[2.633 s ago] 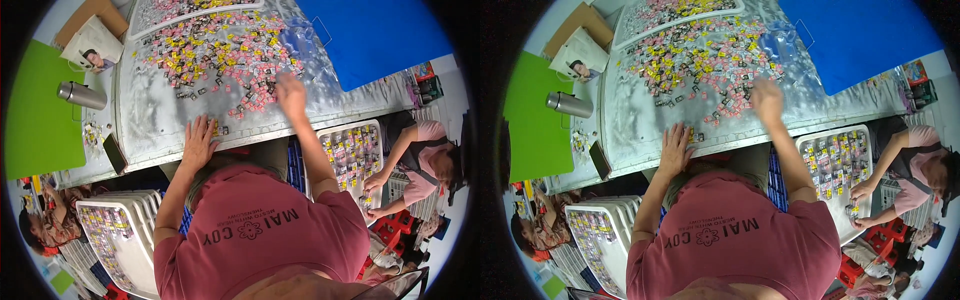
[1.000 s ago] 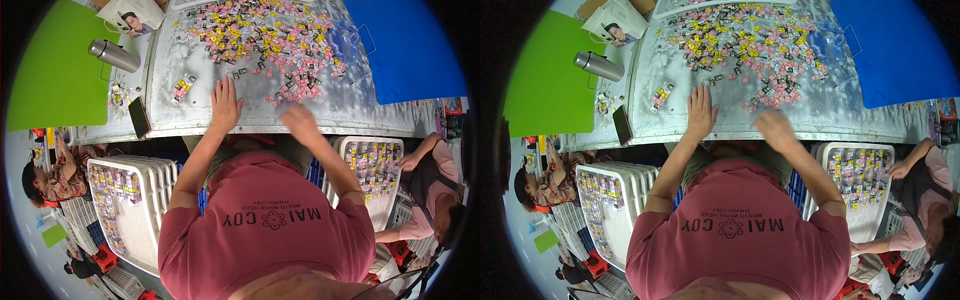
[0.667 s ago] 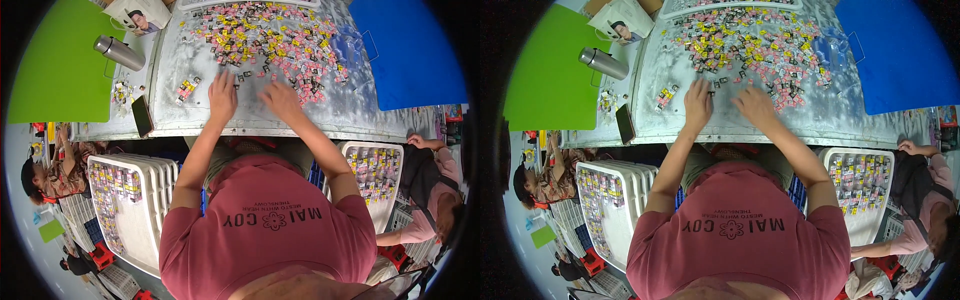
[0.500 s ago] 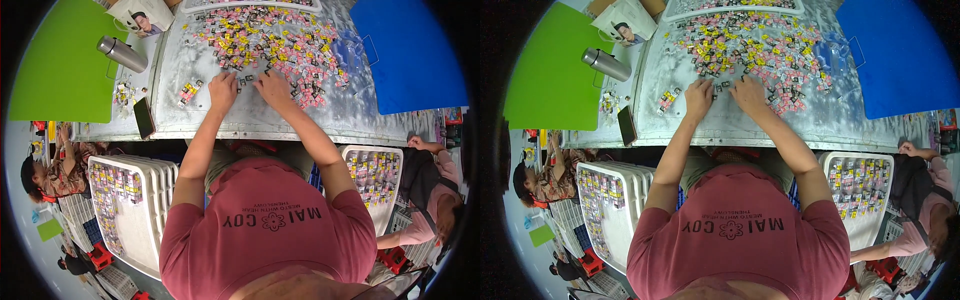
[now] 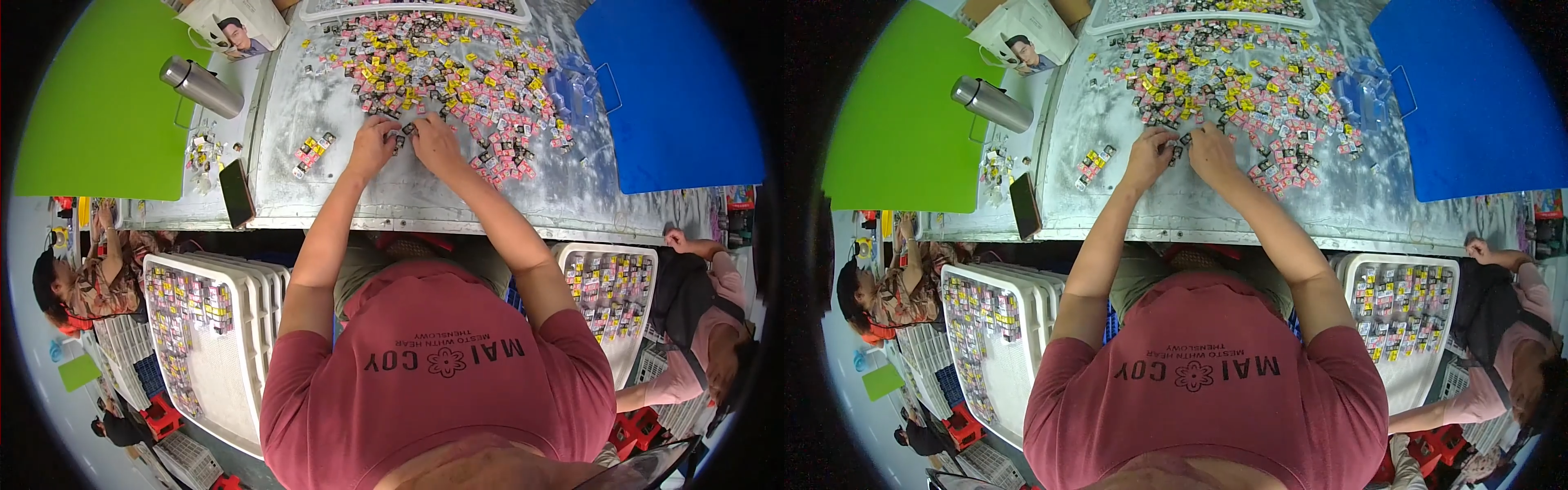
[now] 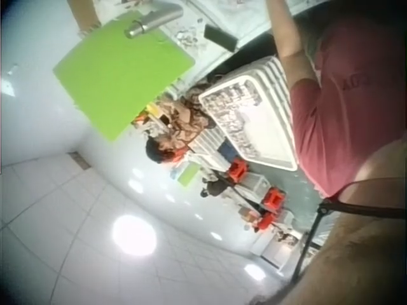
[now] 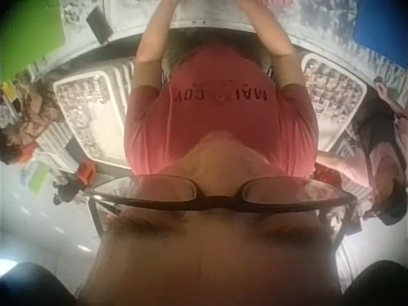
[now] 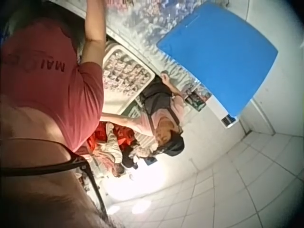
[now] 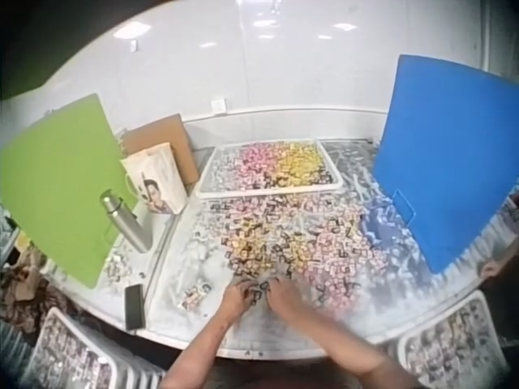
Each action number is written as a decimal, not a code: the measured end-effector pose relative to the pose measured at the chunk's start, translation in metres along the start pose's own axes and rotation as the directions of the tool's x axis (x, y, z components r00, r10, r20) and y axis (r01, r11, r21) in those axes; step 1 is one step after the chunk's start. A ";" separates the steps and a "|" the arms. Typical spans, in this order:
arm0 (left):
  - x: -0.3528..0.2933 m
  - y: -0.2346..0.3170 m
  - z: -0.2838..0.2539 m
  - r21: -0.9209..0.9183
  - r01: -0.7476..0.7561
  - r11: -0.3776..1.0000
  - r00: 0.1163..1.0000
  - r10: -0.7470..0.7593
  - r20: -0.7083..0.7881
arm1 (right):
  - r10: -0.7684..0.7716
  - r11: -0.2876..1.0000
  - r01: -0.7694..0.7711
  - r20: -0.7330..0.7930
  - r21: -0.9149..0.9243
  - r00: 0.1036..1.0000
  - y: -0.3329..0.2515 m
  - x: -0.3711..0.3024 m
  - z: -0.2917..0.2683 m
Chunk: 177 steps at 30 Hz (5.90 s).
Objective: Sort and assemble small colorful plastic toy components on a workbench.
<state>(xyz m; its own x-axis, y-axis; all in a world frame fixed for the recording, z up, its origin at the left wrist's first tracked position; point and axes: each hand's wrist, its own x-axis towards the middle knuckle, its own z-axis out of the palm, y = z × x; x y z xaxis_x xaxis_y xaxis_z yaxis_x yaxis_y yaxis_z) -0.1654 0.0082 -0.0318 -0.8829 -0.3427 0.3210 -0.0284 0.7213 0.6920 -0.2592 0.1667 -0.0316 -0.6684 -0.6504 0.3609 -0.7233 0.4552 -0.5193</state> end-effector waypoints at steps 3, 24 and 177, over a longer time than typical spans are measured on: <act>0.005 0.000 -0.003 -0.034 -0.014 0.999 0.999 0.016 0.047 | -0.098 0.990 0.102 -0.049 0.096 0.994 0.004 0.010 0.005; -0.073 0.069 0.007 -0.170 -0.207 0.963 0.915 0.253 0.315 | -0.095 0.993 0.090 0.059 0.071 0.994 -0.012 -0.118 -0.085; -0.012 0.039 0.022 0.094 -0.258 0.961 0.960 0.245 0.132 | -0.186 0.956 0.147 -0.140 -0.252 0.972 0.092 0.029 -0.068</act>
<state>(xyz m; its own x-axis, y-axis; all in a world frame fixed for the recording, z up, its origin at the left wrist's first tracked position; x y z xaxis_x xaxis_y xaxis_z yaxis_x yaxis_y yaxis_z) -0.1660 0.0536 -0.0231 -0.9169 -0.0727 0.3923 0.1566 0.8388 0.5215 -0.3571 0.2308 -0.0156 -0.5394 -0.6321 0.5564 -0.8338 0.4932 -0.2481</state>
